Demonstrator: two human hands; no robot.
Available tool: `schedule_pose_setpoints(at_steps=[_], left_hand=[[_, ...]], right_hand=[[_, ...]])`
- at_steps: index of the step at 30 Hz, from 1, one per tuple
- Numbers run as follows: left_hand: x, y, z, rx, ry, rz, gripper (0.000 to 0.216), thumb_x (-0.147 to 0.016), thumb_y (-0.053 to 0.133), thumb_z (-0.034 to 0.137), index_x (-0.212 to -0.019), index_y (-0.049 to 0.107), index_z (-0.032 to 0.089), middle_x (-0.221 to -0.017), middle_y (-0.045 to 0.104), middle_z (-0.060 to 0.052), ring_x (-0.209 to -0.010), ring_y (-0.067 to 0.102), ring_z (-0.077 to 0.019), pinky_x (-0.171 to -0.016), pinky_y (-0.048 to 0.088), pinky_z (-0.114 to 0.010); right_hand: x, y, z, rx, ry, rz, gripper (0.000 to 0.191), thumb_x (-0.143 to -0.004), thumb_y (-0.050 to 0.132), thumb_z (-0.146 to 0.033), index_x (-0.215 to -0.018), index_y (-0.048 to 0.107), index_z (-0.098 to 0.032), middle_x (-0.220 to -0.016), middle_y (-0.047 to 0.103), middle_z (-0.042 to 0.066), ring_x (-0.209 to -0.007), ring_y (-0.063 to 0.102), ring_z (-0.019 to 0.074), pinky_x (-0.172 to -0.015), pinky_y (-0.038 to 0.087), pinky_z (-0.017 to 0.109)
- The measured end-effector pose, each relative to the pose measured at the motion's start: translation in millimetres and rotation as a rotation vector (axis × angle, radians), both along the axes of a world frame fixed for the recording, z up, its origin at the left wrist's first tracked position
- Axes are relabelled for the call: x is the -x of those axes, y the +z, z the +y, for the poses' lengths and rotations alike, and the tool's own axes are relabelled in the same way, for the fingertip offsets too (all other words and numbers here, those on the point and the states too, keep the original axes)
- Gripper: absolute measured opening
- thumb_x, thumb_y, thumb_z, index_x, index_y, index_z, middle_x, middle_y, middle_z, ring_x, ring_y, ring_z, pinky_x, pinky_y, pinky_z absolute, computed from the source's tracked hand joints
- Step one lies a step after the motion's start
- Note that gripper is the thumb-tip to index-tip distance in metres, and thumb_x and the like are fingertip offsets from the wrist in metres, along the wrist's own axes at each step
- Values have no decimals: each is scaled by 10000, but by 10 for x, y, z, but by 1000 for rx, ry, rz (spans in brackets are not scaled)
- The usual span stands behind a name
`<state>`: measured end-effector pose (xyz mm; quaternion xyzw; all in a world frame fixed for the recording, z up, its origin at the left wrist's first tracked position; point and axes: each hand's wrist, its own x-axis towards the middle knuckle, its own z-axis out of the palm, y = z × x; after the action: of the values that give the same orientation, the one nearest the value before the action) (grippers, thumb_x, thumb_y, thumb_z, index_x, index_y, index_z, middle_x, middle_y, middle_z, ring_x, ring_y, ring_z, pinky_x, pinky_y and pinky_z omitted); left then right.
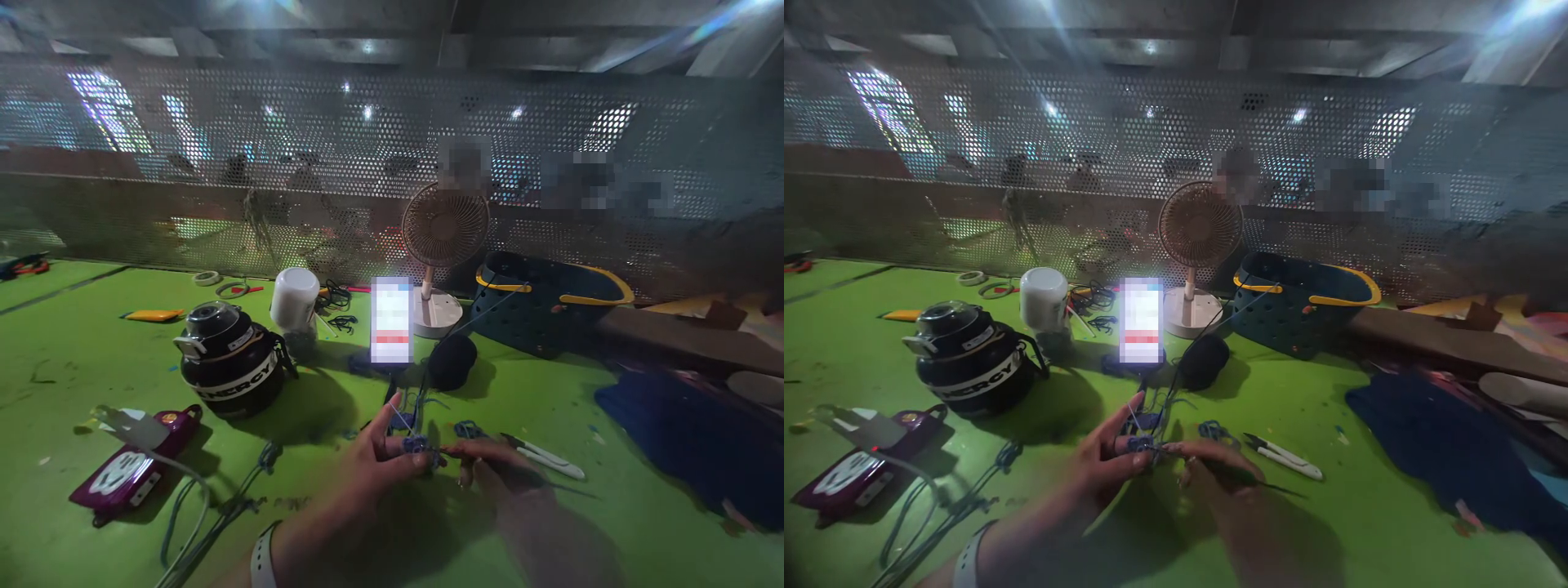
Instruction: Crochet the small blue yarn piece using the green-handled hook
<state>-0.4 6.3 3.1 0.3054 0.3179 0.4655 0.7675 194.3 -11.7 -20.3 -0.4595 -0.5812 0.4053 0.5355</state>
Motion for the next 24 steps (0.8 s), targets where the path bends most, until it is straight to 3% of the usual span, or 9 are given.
schedule_pose_setpoints(at_steps=[6, 9, 12, 15, 20, 24], left_hand=[[17, -2, 11, 49, -26, -69, 1216, -611, 879, 132, -1526, 79, 99, -833, 777, -75, -748, 698, -171, -807, 478, -298], [18, 19, 7, 47, -49, -92, 1094, -613, 863, 106, -1505, 231, 127, -814, 765, -44, -685, 672, -138, -728, 472, -252], [19, 38, 8, 20, -83, -117, 914, -633, 834, 89, -1436, 411, 197, -885, 751, -33, -753, 675, -151, -742, 476, -260], [27, 12, 22, -3, -131, -133, 854, -648, 824, 89, -1406, 460, 242, -954, 740, -39, -797, 672, -160, -760, 480, -272], [65, -101, 37, 24, -176, -119, 819, -654, 829, 106, -1388, 487, 223, -883, 726, -32, -769, 652, -154, -751, 459, -257], [104, -79, 39, 11, -273, -119, 803, -688, 810, 148, -1409, 464, 218, -722, 695, -11, -673, 625, -145, -693, 434, -254]], right_hand=[[32, -93, 58, 246, -8, 248, 243, -736, 757, -488, -802, 769, -253, -610, 720, 31, -557, 657, 195, -504, 518, 279], [51, -105, 63, 299, 5, 359, 248, -692, 797, -480, -768, 750, -249, -697, 738, 43, -606, 651, 189, -566, 529, 291], [66, -86, 61, 360, 33, 405, 239, -694, 801, -472, -787, 743, -259, -803, 757, 48, -660, 654, 184, -616, 537, 299], [83, 27, 57, 388, 6, 428, 278, -647, 817, -513, -754, 739, -269, -743, 749, 34, -613, 633, 180, -577, 526, 290], [79, 299, 25, 399, 21, 304, 298, -626, 820, -536, -697, 748, -256, -672, 728, 33, -592, 622, 188, -594, 538, 302], [43, 282, 0, 333, 68, 363, 232, -669, 816, -490, -714, 746, -273, -747, 753, 14, -604, 615, 141, -586, 513, 241]])
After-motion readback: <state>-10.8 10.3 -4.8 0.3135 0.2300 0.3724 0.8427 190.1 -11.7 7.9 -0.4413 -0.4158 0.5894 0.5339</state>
